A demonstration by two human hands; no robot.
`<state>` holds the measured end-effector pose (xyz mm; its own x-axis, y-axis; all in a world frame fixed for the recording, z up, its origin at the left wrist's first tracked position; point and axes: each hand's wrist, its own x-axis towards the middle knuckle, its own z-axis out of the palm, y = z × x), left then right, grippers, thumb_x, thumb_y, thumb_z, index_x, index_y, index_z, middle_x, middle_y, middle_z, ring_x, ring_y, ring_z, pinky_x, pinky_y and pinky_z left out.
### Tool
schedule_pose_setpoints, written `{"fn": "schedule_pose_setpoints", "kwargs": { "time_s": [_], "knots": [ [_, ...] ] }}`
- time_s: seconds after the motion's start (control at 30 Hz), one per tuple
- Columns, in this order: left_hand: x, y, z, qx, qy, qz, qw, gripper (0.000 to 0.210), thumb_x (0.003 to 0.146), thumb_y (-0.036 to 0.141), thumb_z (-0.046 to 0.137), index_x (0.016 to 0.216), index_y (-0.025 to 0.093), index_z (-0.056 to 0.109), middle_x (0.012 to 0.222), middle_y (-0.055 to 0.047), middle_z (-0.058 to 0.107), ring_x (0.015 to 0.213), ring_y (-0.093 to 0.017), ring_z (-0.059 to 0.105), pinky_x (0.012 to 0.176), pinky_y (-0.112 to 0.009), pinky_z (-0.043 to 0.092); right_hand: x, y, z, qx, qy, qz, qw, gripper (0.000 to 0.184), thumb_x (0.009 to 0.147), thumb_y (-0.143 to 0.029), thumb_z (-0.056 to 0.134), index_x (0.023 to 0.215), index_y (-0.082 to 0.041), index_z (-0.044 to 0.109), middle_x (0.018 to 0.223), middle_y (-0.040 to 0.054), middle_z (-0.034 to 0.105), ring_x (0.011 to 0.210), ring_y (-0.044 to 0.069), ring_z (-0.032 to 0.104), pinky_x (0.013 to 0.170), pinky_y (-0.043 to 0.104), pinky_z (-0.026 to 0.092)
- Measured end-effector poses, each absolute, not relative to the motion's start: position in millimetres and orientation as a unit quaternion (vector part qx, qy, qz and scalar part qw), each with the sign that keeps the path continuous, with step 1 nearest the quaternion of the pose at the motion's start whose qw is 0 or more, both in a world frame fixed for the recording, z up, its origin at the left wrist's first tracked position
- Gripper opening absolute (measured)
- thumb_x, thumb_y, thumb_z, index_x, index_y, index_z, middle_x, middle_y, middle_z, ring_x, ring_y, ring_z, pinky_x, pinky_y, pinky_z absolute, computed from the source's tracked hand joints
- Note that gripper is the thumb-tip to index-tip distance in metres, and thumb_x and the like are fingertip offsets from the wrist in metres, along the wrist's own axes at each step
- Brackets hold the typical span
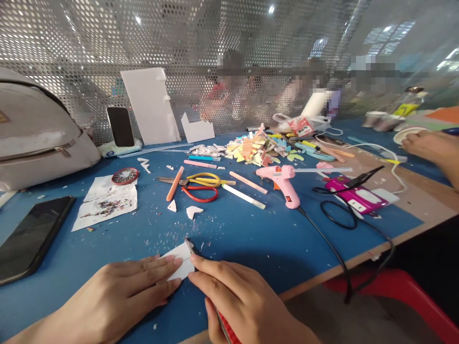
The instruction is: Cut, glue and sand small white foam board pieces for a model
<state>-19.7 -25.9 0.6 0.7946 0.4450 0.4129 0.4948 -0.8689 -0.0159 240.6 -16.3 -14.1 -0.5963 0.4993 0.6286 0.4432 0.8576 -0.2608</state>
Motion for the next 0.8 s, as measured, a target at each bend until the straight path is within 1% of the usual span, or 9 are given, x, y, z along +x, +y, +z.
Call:
{"fn": "schedule_pose_setpoints", "kwargs": {
  "time_s": [0.13, 0.33, 0.5, 0.63, 0.8],
  "knots": [
    [-19, -24, 5, -0.948, -0.245, -0.195, 0.059, 0.037, 0.105, 0.017, 0.035, 0.113, 0.012, 0.071, 0.123, -0.013, 0.070, 0.107, -0.026, 0.071, 0.086, -0.034, 0.062, 240, -18, -10, -0.253, -0.897, -0.002, 0.364, 0.036, 0.089, -0.007, 0.047, 0.113, -0.015, 0.072, 0.117, 0.0059, 0.075, 0.100, 0.014, 0.072, 0.094, 0.021, 0.058],
    [-19, -26, 4, -0.946, -0.258, -0.192, 0.044, 0.037, 0.105, 0.019, 0.034, 0.114, 0.013, 0.069, 0.124, -0.012, 0.070, 0.107, -0.024, 0.071, 0.085, -0.033, 0.062, 243, -25, 2, -0.266, -0.916, -0.023, 0.298, 0.037, 0.091, -0.006, 0.045, 0.115, -0.015, 0.072, 0.121, 0.0054, 0.074, 0.100, 0.016, 0.073, 0.092, 0.025, 0.060],
    [-18, -27, 4, -0.944, -0.267, -0.192, 0.022, 0.036, 0.105, 0.020, 0.035, 0.116, 0.013, 0.068, 0.126, -0.011, 0.069, 0.107, -0.023, 0.071, 0.084, -0.032, 0.063, 244, -30, 0, -0.269, -0.914, -0.015, 0.305, 0.038, 0.090, -0.004, 0.046, 0.115, -0.015, 0.072, 0.120, 0.0059, 0.074, 0.099, 0.016, 0.073, 0.090, 0.025, 0.061],
    [-18, -27, 5, -0.944, -0.267, -0.194, 0.001, 0.031, 0.103, 0.019, 0.041, 0.118, 0.012, 0.067, 0.127, -0.013, 0.069, 0.108, -0.025, 0.071, 0.085, -0.034, 0.063, 244, -33, -1, -0.274, -0.911, -0.014, 0.308, 0.038, 0.089, -0.004, 0.048, 0.116, -0.015, 0.072, 0.119, 0.0054, 0.075, 0.097, 0.017, 0.074, 0.089, 0.025, 0.062],
    [-17, -26, 6, -0.940, -0.268, -0.212, -0.008, 0.031, 0.103, 0.019, 0.040, 0.116, 0.011, 0.067, 0.124, -0.014, 0.070, 0.106, -0.025, 0.072, 0.083, -0.033, 0.064, 246, -36, -2, -0.284, -0.908, -0.006, 0.309, 0.039, 0.090, -0.004, 0.046, 0.117, -0.016, 0.071, 0.122, 0.0042, 0.074, 0.097, 0.017, 0.074, 0.087, 0.028, 0.063]
  ]
}}
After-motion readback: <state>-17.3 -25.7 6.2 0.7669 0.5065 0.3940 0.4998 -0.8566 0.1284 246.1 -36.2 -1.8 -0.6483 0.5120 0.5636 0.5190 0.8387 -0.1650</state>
